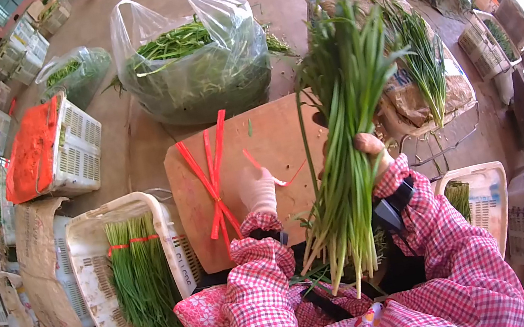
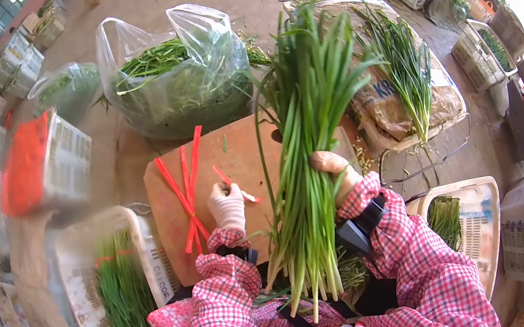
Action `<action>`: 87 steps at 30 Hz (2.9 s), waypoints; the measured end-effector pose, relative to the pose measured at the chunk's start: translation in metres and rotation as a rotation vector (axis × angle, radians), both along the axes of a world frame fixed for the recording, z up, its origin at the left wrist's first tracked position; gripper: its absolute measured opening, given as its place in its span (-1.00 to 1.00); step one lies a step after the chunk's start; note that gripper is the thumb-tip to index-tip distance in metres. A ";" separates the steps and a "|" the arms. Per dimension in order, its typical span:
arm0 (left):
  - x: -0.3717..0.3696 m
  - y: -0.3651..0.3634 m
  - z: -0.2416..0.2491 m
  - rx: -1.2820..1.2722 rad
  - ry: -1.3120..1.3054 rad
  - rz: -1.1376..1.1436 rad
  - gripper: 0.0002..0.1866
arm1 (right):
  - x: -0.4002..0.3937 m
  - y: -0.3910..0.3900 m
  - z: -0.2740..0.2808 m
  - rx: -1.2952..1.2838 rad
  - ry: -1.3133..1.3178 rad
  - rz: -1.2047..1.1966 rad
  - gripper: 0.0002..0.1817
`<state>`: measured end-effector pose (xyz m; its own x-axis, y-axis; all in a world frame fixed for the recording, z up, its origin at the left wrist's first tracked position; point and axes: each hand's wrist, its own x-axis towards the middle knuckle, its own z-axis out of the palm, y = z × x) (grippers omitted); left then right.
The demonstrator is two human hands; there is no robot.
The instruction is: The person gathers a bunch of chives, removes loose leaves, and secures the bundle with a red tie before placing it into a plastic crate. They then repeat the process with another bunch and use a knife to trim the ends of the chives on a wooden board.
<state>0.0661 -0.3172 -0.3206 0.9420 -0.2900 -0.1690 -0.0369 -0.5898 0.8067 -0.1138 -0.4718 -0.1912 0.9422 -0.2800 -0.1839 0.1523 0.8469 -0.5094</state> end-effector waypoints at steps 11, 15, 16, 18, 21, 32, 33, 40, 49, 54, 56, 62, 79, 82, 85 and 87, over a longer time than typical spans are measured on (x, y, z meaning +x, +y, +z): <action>-0.041 0.048 0.020 -0.629 0.183 0.019 -0.80 | 0.076 0.006 0.008 -0.089 0.642 0.181 -0.72; -0.052 0.065 0.029 -0.559 0.098 0.070 -0.88 | 0.100 0.004 -0.015 -0.260 0.666 0.124 -0.78; -0.053 0.068 0.025 -0.544 0.105 0.092 -0.89 | 0.105 0.003 -0.018 -0.257 0.669 0.116 -0.78; -0.055 0.073 0.019 -0.527 0.114 0.105 -0.89 | 0.114 0.003 -0.025 -0.403 0.668 0.106 -0.69; -0.054 0.073 0.019 -0.494 0.104 0.116 -0.91 | 0.130 0.006 -0.054 -0.593 0.565 0.009 -0.49; -0.055 0.068 0.024 -0.626 0.400 0.215 -0.98 | 0.039 0.018 0.004 -1.123 0.647 -0.126 -0.30; -0.055 0.069 0.025 -0.621 0.391 0.212 -0.98 | 0.024 0.020 0.002 -1.110 0.650 -0.158 -0.37; -0.055 0.063 0.046 -0.739 0.521 0.193 -0.95 | -0.030 0.098 0.004 -1.576 0.423 0.071 -0.75; -0.057 0.065 0.036 -0.809 0.507 0.141 -0.96 | 0.036 0.110 -0.004 -2.056 0.795 0.335 -0.77; -0.058 0.071 0.035 -0.840 0.467 0.131 -0.96 | 0.046 0.103 -0.004 -2.044 0.912 0.446 -0.63; -0.059 0.070 0.039 -0.841 0.475 0.137 -0.96 | 0.047 0.103 -0.009 -2.047 0.942 0.470 -0.63; -0.057 0.072 0.033 -0.870 0.555 0.164 -0.96 | 0.053 0.102 0.001 -1.815 1.027 0.358 -0.68; -0.058 0.066 0.067 -0.710 0.537 0.073 -0.87 | -0.038 0.140 0.000 -1.542 1.027 0.245 -0.60; -0.046 0.069 0.039 -0.655 0.461 0.095 -0.87 | -0.063 0.111 0.036 -1.447 0.907 0.107 -0.52; -0.047 0.075 0.047 -0.634 0.447 0.131 -0.90 | -0.110 0.051 0.078 -1.374 0.791 -0.341 -0.62; -0.026 0.084 -0.004 -0.619 0.424 0.148 -0.87 | -0.142 -0.008 0.076 -1.320 0.783 -0.772 -0.66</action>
<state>0.0397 -0.2332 -0.3242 0.8690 -0.3254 -0.3727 0.3941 0.0000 0.9191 -0.2556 -0.4795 -0.1154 0.3320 -0.9193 0.2114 -0.3144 -0.3191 -0.8940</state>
